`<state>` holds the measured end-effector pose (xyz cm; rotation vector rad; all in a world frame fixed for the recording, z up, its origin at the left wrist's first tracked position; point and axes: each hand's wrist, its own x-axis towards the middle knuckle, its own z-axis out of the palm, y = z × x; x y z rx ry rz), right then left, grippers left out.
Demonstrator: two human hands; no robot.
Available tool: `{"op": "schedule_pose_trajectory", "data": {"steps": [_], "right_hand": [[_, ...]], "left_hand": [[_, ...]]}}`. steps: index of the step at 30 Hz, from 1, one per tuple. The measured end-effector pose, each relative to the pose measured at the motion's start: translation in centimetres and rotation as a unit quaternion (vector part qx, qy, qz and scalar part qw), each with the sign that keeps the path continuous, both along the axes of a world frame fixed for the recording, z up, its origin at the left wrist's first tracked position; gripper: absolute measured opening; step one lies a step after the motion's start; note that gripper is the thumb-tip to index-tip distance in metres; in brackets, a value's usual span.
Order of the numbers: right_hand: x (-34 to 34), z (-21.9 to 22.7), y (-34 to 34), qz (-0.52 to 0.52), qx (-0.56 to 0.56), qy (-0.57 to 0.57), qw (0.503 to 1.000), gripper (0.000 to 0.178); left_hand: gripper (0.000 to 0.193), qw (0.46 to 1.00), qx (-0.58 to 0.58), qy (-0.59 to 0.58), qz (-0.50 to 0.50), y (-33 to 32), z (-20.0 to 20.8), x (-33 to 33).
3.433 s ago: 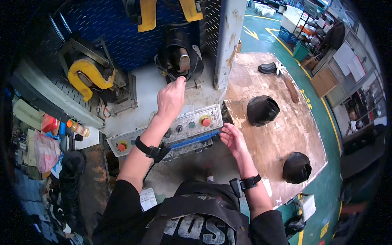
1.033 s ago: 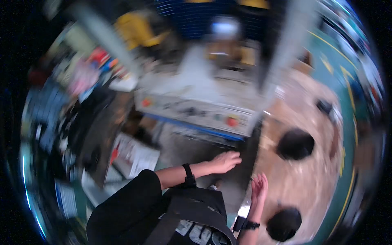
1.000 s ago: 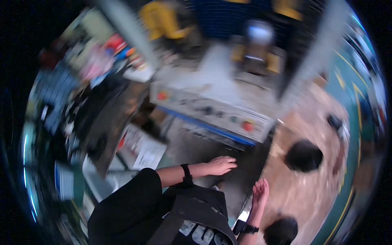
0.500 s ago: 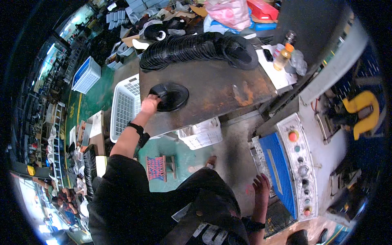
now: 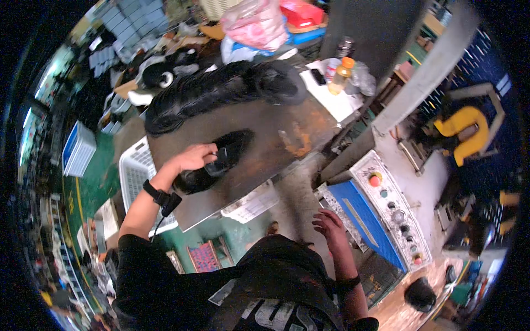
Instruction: Placing shoe uppers onto a lasting machine to shape the heel or toe area.
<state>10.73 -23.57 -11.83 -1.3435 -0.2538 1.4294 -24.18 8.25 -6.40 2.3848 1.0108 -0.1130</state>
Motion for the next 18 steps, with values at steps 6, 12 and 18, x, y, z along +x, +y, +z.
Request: {"op": "schedule_pose_trajectory", "data": {"steps": [6, 12, 18], "right_hand": [[2.4, 4.2, 0.2, 0.023, 0.185, -0.245, 0.951, 0.037], [9.4, 10.6, -6.8, 0.289, 0.059, -0.359, 0.885, 0.044], [17.6, 8.8, -20.3, 0.089, 0.154, -0.113, 0.978, 0.023]], "left_hand": [[0.017, 0.925, -0.325, -0.121, -0.154, -7.4, 4.0, 15.8], [0.039, 0.794, -0.512, -0.156, -0.289, -20.3, 5.9, 30.6], [0.042, 0.748, -0.559, -0.101, -0.344, -30.1, 7.2, 43.3]]}}
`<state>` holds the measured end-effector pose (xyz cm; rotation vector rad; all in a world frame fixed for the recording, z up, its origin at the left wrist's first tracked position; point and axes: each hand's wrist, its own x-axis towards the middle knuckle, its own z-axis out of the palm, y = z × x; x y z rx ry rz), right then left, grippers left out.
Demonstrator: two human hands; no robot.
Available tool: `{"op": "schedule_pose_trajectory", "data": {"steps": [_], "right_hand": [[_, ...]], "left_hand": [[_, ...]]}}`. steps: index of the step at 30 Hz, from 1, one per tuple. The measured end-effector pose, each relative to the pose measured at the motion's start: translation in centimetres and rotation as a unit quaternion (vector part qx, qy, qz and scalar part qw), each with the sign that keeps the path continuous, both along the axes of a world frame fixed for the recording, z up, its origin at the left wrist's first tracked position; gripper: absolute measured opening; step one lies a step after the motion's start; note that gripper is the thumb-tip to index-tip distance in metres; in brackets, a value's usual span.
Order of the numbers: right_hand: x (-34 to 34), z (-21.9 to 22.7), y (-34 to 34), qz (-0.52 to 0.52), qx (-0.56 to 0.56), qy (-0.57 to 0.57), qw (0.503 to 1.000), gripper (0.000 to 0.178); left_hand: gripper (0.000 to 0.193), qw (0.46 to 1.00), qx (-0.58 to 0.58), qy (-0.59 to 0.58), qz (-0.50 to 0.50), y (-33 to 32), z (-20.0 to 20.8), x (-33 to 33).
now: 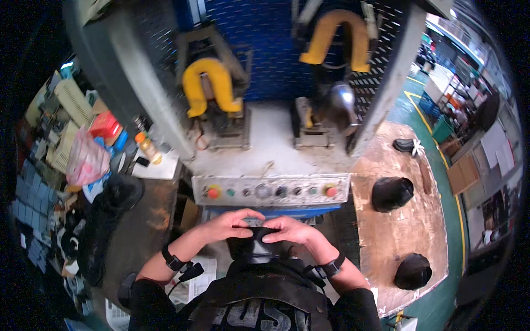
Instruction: Placing shoe uppers onto a lasting machine to shape the heel or toe area.
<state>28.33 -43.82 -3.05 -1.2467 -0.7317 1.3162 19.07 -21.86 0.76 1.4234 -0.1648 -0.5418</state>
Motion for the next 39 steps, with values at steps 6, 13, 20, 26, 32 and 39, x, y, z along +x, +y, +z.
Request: {"op": "schedule_pose_trajectory", "data": {"steps": [6, 13, 20, 26, 32, 39], "right_hand": [[10.1, 4.6, -13.1, -0.213, 0.072, -0.058, 0.973, 0.013], [24.0, 15.4, -10.9, -0.484, 0.205, -0.148, 0.838, 0.011], [26.2, 9.5, -7.1, -0.539, 0.212, -0.02, 0.815, 0.01], [25.9, 9.6, -9.5, -0.509, 0.204, -0.012, 0.836, 0.015], [12.7, 5.5, -12.2, -0.438, 0.148, 0.224, 0.858, 0.047], [13.0, -1.2, -5.2, -0.599, 0.227, 0.268, 0.719, 0.049]], "left_hand": [[0.035, 0.997, -0.007, -0.072, -0.013, -5.5, 5.4, 12.1], [0.027, 0.928, -0.042, -0.254, 0.269, -10.9, 14.6, 28.2], [0.02, 0.911, -0.081, -0.129, 0.382, -11.5, 9.9, 31.5], [0.059, 0.918, 0.129, -0.327, 0.187, -14.1, 15.3, 31.5], [0.067, 0.889, 0.143, -0.399, 0.175, -12.7, 13.6, 30.3], [0.052, 0.772, 0.19, -0.572, 0.202, -13.5, 11.2, 28.7]]}}
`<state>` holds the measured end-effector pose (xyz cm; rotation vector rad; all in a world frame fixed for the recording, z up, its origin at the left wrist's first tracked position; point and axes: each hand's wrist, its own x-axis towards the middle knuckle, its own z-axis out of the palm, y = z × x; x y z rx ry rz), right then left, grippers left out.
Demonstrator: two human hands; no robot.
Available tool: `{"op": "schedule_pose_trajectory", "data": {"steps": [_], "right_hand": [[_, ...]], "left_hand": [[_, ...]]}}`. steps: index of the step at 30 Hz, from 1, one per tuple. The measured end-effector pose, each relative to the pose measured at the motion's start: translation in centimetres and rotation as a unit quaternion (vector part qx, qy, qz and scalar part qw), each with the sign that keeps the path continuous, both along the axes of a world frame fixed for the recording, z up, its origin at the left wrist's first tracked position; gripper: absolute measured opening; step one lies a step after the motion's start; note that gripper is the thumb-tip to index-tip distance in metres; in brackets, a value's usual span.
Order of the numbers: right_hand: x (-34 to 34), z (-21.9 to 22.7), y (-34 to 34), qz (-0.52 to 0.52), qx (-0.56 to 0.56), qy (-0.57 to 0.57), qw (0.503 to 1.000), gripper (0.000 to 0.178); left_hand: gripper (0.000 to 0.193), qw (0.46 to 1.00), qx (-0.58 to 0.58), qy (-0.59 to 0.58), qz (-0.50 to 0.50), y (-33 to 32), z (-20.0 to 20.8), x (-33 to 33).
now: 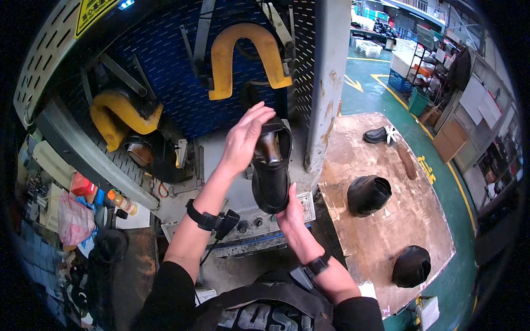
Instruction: Placing shoe uppers onto a lasting machine to shape the heel or toe area.
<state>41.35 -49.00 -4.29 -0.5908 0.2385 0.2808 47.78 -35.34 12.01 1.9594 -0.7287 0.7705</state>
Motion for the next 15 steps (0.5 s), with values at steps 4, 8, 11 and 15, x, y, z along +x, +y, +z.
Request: {"op": "schedule_pose_trajectory", "data": {"steps": [4, 8, 11, 15], "right_hand": [[5.1, -4.5, 2.1, -0.107, -0.12, 0.0, 0.987, 0.043], [10.0, -8.3, 3.3, -0.095, -0.514, -0.097, 0.847, 0.041], [14.1, -10.6, 1.3, -0.154, -0.556, -0.115, 0.808, 0.039], [18.2, -13.6, 1.5, -0.219, -0.608, -0.147, 0.749, 0.037]], "left_hand": [[0.057, 0.998, 0.029, -0.055, -0.002, -0.7, -1.2, 0.2], [0.058, 0.997, 0.032, -0.069, 0.007, -0.1, -1.9, -1.2], [0.049, 0.997, 0.009, -0.069, 0.021, 0.4, -4.3, -4.9], [0.029, 0.991, -0.098, 0.089, 0.031, 4.5, -11.5, -10.3]]}}
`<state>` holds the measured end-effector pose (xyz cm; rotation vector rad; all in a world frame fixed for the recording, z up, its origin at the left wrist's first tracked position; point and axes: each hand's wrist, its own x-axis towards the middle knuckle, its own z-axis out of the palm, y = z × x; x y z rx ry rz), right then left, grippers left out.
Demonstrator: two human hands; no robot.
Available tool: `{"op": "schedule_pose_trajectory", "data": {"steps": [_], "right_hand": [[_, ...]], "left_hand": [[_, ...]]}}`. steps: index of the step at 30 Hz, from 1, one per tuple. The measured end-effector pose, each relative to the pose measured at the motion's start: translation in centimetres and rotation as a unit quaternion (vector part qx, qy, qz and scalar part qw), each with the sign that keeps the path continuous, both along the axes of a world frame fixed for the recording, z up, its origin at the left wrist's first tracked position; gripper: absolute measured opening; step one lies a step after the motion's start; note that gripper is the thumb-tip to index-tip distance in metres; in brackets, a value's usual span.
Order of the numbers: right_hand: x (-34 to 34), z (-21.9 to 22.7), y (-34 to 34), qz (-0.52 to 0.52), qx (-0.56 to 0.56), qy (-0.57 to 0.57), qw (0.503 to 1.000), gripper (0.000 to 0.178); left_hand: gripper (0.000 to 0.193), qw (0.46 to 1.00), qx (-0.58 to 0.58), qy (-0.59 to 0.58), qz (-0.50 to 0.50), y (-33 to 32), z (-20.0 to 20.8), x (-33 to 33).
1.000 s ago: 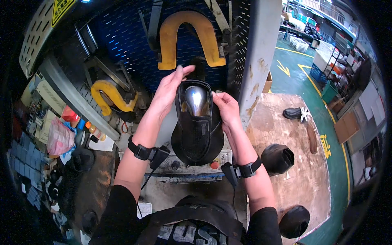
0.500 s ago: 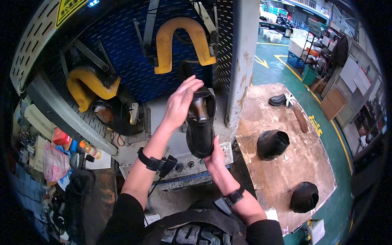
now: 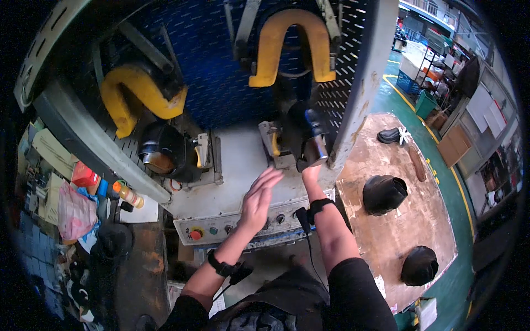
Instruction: Placing shoe uppers onto a lasting machine to shape the heel or toe area.
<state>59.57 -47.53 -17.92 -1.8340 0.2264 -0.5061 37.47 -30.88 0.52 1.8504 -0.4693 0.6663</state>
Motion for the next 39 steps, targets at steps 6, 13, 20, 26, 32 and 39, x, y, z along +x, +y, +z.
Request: {"op": "schedule_pose_trajectory", "data": {"steps": [6, 13, 20, 26, 32, 39], "right_hand": [[5.8, -4.8, -1.7, -0.006, -0.106, -0.09, 0.99, 0.034], [11.2, -4.9, -3.2, -0.006, -0.182, -0.217, 0.959, 0.031], [6.8, 4.2, 3.7, 0.075, 0.026, 0.035, 0.996, 0.045], [6.2, 1.1, -0.2, 0.107, 0.242, 0.084, 0.961, 0.048], [-17.9, 10.0, 7.1, 0.568, 0.447, 0.407, 0.558, 0.074], [-27.3, 9.0, 3.3, 0.471, 0.506, 0.413, 0.593, 0.044]], "left_hand": [[0.033, 0.954, -0.205, 0.18, 0.127, 9.5, -4.6, -7.5], [0.037, 0.896, -0.282, -0.033, 0.341, 17.9, -0.5, -8.0], [0.033, 0.888, -0.054, 0.053, 0.454, 22.1, 3.4, -6.3], [0.029, 0.895, 0.018, -0.074, 0.439, 14.8, 6.1, -11.9], [0.035, 0.919, 0.351, -0.001, 0.178, 9.0, 2.3, -19.9], [0.035, 0.907, 0.418, 0.054, 0.008, 4.2, -2.2, -20.2]]}}
